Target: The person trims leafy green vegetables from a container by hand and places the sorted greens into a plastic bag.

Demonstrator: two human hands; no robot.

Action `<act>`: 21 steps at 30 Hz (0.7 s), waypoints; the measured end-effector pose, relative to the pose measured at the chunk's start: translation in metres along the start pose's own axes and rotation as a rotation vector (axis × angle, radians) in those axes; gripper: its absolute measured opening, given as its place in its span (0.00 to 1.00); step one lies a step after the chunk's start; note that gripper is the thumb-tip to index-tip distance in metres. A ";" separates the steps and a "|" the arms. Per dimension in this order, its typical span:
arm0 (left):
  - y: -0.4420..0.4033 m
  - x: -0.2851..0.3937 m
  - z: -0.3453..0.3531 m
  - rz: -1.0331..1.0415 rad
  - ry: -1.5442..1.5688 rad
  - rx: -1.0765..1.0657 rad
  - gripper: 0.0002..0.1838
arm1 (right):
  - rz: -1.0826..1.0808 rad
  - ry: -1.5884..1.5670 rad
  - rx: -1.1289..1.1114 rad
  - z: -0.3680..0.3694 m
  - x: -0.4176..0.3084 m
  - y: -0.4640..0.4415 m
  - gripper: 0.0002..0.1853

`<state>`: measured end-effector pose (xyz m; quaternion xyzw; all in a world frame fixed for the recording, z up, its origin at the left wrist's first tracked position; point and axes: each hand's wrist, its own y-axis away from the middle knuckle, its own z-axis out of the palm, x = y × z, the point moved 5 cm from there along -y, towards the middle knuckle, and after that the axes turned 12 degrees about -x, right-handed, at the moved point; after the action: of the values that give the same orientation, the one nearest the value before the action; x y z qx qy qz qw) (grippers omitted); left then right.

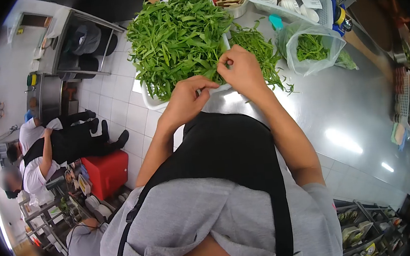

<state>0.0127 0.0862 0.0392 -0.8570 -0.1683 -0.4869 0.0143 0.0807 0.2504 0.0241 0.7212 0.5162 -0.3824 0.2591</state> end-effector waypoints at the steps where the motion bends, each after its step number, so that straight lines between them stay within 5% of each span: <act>1: -0.004 0.004 0.002 0.065 0.005 0.026 0.17 | -0.008 -0.118 -0.019 -0.006 -0.001 0.001 0.08; 7: -0.025 -0.014 -0.002 0.015 -0.028 0.169 0.20 | -0.087 -0.772 -0.057 -0.056 -0.013 0.023 0.05; 18: -0.028 0.027 -0.014 0.100 0.154 0.361 0.07 | -0.076 -1.007 -0.028 -0.076 0.024 0.039 0.09; 21: -0.036 0.044 -0.015 0.128 0.047 0.341 0.07 | -0.035 -0.787 -0.085 -0.076 0.015 0.042 0.09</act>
<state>0.0100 0.1293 0.0786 -0.8396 -0.1930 -0.4692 0.1942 0.1442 0.3035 0.0544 0.4994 0.4050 -0.6123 0.4601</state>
